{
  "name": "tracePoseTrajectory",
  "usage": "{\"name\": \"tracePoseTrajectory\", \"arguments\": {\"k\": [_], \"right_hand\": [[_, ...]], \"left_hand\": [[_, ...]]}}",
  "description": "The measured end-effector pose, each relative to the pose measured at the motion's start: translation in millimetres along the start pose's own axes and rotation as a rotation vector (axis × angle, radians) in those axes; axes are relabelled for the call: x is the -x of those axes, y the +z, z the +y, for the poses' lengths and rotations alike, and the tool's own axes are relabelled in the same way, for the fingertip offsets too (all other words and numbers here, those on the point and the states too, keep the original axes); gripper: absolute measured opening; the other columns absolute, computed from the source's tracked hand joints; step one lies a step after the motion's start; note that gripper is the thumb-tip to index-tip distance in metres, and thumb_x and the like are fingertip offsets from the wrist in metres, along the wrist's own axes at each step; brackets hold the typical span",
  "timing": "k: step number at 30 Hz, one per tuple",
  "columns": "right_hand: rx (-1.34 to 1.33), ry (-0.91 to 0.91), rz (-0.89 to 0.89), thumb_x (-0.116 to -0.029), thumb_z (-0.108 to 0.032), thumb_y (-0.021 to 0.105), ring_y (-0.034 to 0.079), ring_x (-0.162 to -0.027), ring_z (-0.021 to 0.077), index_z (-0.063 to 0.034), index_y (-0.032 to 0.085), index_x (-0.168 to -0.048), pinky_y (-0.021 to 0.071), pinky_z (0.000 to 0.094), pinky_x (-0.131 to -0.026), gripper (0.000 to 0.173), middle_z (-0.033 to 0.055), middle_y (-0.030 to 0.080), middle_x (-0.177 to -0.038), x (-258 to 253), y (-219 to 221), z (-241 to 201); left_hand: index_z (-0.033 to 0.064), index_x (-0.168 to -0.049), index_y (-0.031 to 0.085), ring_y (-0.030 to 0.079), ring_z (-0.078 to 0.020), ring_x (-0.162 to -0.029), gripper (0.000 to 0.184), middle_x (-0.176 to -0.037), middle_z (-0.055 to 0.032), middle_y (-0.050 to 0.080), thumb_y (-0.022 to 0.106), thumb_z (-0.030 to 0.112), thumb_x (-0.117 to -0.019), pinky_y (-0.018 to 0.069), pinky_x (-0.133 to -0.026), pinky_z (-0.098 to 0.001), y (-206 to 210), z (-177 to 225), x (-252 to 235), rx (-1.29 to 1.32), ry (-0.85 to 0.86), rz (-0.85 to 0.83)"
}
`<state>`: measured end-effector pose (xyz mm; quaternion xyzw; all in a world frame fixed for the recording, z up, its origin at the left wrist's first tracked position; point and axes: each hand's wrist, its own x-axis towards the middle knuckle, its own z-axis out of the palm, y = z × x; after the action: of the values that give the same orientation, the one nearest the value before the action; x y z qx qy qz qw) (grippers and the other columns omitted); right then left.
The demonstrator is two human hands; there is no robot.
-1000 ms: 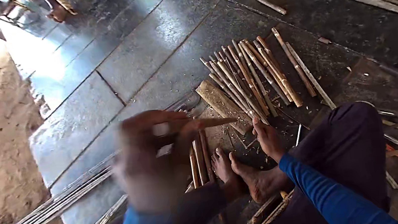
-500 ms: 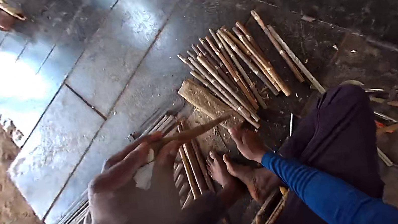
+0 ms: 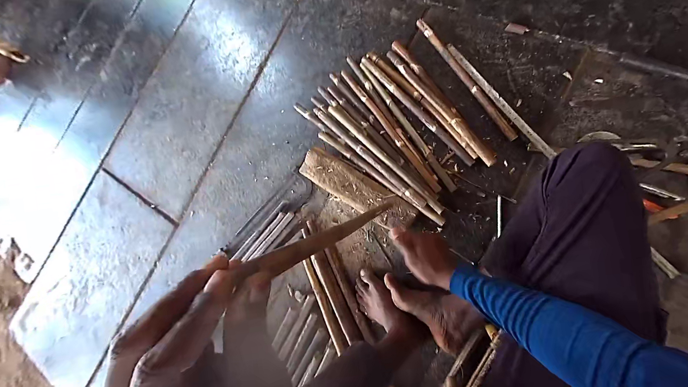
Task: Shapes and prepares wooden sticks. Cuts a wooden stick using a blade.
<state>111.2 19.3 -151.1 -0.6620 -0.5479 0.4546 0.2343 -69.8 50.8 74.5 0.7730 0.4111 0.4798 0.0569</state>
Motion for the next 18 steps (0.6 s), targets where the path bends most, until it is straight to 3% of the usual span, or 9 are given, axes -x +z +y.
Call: {"name": "tracePoseTrajectory", "arguments": {"k": [2,5,8,10,12,15,18], "right_hand": [[0.07,-0.106,0.022,-0.1061,-0.061,0.009,0.071,-0.077,0.0288,-0.0118,0.066,-0.097,0.0562,0.0539,-0.066,0.076,0.0096,0.068,-0.077,-1.0,-1.0,-3.8],[-0.016,0.103,-0.048,-0.1046,-0.068,0.012,0.072,-0.087,0.0335,-0.0089,0.07,-0.094,0.056,0.0612,-0.075,0.084,0.0145,0.071,-0.085,-1.5,6.6,9.2],[0.09,-0.118,0.049,-0.107,-0.061,0.014,0.07,-0.076,0.0267,-0.0141,0.066,-0.098,0.0565,0.0528,-0.065,0.07,0.0073,0.067,-0.076,-0.6,-0.2,-4.8],[0.046,0.008,-0.063,-0.1071,-0.062,0.016,0.072,-0.089,0.0323,-0.0114,0.071,-0.103,0.0567,0.0598,-0.075,0.075,0.0125,0.072,-0.087,10.6,8.1,-1.8],[0.007,0.084,-0.062,-0.1051,-0.067,0.013,0.072,-0.089,0.0339,-0.0097,0.071,-0.095,0.0557,0.0619,-0.075,0.082,0.0142,0.071,-0.086,1.3,6.1,3.1],[0.043,-0.074,-0.049,-0.1058,-0.063,0.009,0.071,-0.081,0.0293,-0.0116,0.066,-0.099,0.0567,0.0556,-0.07,0.077,0.0101,0.068,-0.079,2.1,3.6,-2.9],[-0.035,0.155,-0.116,-0.1053,-0.066,0.012,0.071,-0.093,0.0361,-0.0066,0.07,-0.095,0.055,0.0624,-0.078,0.084,0.0174,0.071,-0.09,-0.6,9.4,9.4]], "left_hand": [[0.0052,-0.104,0.075,0.071,-0.0272,-0.103,0.015,-0.11,-0.011,0.073,0.074,0.001,-0.09,0.0603,-0.092,-0.0429,3.2,-0.3,5.0,0.026,-0.019,0.028],[0.002,-0.104,0.075,0.071,-0.0313,-0.103,0.015,-0.108,-0.0148,0.072,0.075,0.001,-0.0891,0.0605,-0.091,-0.0464,-4.7,-0.7,4.8,-0.029,-0.015,0.017],[0.0032,-0.104,0.075,0.072,-0.031,-0.1,0.016,-0.108,-0.0143,0.073,0.076,0.001,-0.0883,0.0613,-0.088,-0.0452,-2.7,-9.5,7.9,-0.038,-0.008,0.056],[0.0016,-0.108,0.075,0.072,-0.0314,-0.1,0.021,-0.111,-0.0146,0.072,0.077,0.001,-0.0872,0.0636,-0.088,-0.0464,-10.7,-6.5,14.5,-0.025,-0.022,0.044],[-0.0005,-0.107,0.074,0.072,-0.0306,-0.099,0.02,-0.11,-0.0152,0.071,0.077,0.0,-0.0871,0.0631,-0.087,-0.0454,-8.0,-5.7,6.0,-0.015,-0.034,0.054],[0.0001,-0.107,0.074,0.073,-0.0304,-0.099,0.021,-0.109,-0.0142,0.071,0.078,-0.001,-0.0857,0.065,-0.086,-0.045,-4.2,-4.4,10.4,-0.013,-0.059,0.079],[0.0007,-0.105,0.075,0.073,-0.03,-0.098,0.021,-0.107,-0.0145,0.072,0.079,-0.002,-0.0847,0.0646,-0.085,-0.0443,-5.9,-0.4,6.9,-0.05,-0.018,0.074]]}}
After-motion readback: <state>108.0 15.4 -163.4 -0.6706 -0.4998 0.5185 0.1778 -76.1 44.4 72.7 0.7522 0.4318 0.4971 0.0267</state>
